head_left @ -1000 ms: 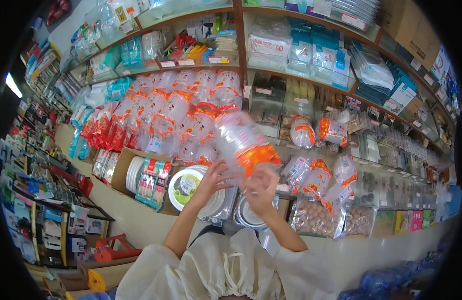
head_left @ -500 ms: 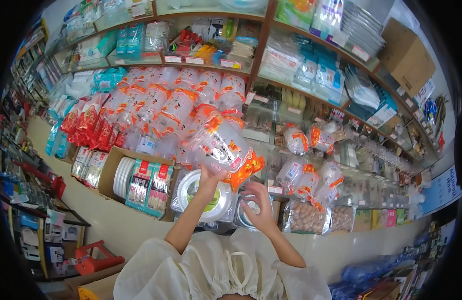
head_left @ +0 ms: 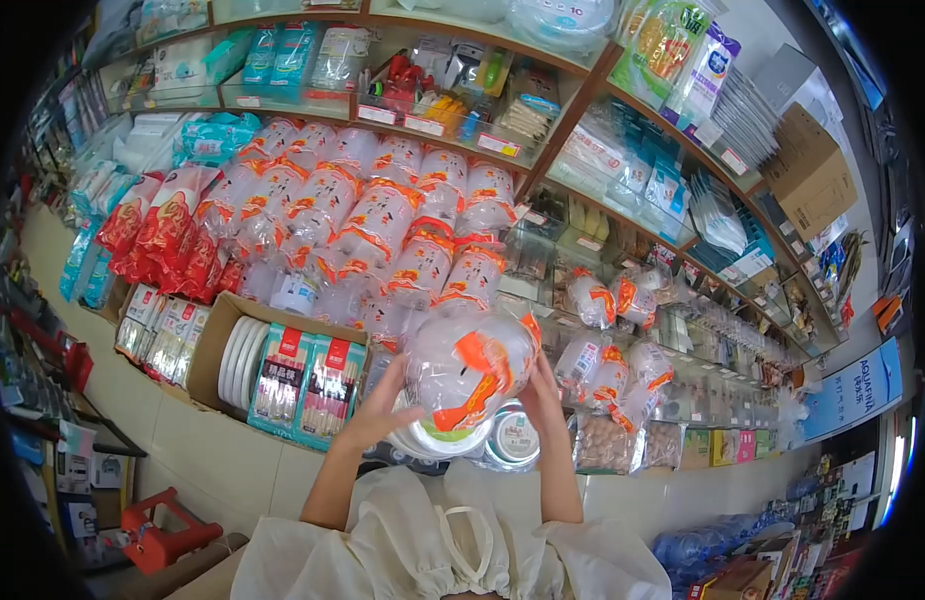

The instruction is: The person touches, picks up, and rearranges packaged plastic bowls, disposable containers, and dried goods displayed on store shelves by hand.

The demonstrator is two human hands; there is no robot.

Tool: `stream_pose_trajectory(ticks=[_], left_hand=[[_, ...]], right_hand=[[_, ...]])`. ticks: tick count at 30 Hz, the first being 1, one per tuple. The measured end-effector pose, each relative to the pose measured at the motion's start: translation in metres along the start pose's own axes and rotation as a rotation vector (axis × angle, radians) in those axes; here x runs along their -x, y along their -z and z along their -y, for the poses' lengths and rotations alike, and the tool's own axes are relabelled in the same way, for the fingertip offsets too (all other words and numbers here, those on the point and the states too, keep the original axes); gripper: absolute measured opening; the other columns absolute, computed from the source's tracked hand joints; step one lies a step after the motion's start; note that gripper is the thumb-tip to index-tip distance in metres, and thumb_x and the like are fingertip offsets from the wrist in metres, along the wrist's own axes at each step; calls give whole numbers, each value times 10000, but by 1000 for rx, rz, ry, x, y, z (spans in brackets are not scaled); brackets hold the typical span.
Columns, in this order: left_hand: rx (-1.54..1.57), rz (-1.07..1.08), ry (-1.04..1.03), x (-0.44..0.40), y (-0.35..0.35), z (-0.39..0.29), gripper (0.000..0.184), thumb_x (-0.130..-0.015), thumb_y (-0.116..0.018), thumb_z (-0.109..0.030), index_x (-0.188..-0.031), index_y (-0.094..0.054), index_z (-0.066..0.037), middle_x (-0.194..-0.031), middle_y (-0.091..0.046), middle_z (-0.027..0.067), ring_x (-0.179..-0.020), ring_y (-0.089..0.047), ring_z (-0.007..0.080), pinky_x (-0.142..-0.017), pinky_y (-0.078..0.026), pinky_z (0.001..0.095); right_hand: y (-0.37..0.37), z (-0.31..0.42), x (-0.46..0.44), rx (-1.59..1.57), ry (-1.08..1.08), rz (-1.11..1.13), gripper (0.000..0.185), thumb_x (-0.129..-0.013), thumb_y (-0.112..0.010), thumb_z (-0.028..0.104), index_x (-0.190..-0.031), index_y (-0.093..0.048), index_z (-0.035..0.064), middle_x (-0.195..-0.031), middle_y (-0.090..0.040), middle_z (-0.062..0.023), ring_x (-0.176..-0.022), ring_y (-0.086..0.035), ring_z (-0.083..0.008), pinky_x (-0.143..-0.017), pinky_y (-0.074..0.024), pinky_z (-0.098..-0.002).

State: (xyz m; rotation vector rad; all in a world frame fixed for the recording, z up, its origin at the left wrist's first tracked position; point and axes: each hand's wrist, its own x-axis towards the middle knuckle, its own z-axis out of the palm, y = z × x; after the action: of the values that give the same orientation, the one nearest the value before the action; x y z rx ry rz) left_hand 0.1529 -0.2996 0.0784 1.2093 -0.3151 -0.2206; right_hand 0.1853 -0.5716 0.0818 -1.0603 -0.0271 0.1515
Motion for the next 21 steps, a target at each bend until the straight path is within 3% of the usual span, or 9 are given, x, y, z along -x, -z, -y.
stream_pose_trajectory(ticks=[3, 6, 9, 12, 14, 17, 18, 21], left_hand=[[63, -86, -44, -5, -7, -40, 801, -699, -682, -62, -1343, -208, -14, -1369, -267, 127, -1272, -253, 222, -1029, -254, 334], [-128, -144, -51, -11, 11, -18, 726, -700, -679, -39, -1311, -289, -19, -1301, -379, 109, -1219, -348, 205, -992, -316, 331], [16, -177, 81, -23, 34, 17, 580, -776, -646, -115, -1271, -358, -21, -1215, -467, 93, -1141, -439, 195, -954, -359, 331], [616, -272, 130, -45, 43, 28, 429, -870, -555, -203, -1238, -394, -52, -1210, -469, 80, -1109, -464, 179, -921, -389, 340], [676, -269, 114, -64, 47, 31, 379, -895, -513, -237, -1210, -406, -56, -1204, -470, 72, -1101, -465, 168, -910, -391, 338], [605, -345, 123, -96, 51, 39, 348, -908, -486, -220, -1207, -399, -63, -1190, -471, 65, -1106, -457, 165, -921, -383, 345], [553, -387, 132, -106, 53, 45, 345, -909, -483, -202, -1212, -392, -65, -1184, -472, 63, -1110, -453, 166, -929, -378, 349], [458, -302, 9, -136, 66, 93, 419, -898, -502, -190, -1272, -352, -73, -1172, -477, 64, -1092, -465, 180, -926, -383, 359]], right_hand=[[-16, 10, -19, 160, 56, -34, 583, -858, -561, 174, -1338, -263, 32, -1253, -455, -100, -1119, -473, -196, -923, -386, -342], [-44, 21, -41, 408, 202, 7, 503, -850, -563, 137, -1281, -348, -7, -1209, -489, -115, -1112, -476, -197, -941, -367, -317], [-72, 32, -56, 528, 316, -26, 450, -833, -582, 135, -1224, -408, -6, -1186, -503, -110, -1116, -469, -201, -948, -353, -324], [-78, 26, -66, 615, 463, -185, 405, -815, -608, 142, -1163, -451, 7, -1164, -512, -103, -1107, -468, -196, -942, -350, -336], [-62, 6, -78, 734, 528, -349, 454, -809, -631, 222, -1165, -423, 34, -1146, -517, -95, -1079, -482, -187, -880, -396, -339], [-76, -8, -80, 537, 86, -391, 603, -821, -596, 316, -1283, -317, 45, -1300, -335, -132, -1117, -436, -230, -850, -432, -385], [-68, -19, -91, 501, 31, -372, 750, -795, -600, 412, -1336, -214, 65, -1360, -224, -132, -1136, -413, -254, -799, -453, -410], [-82, -14, -114, 382, -72, -347, 781, -792, -598, 426, -1355, -183, 79, -1365, -217, -129, -1162, -394, -263, -817, -447, -410]])
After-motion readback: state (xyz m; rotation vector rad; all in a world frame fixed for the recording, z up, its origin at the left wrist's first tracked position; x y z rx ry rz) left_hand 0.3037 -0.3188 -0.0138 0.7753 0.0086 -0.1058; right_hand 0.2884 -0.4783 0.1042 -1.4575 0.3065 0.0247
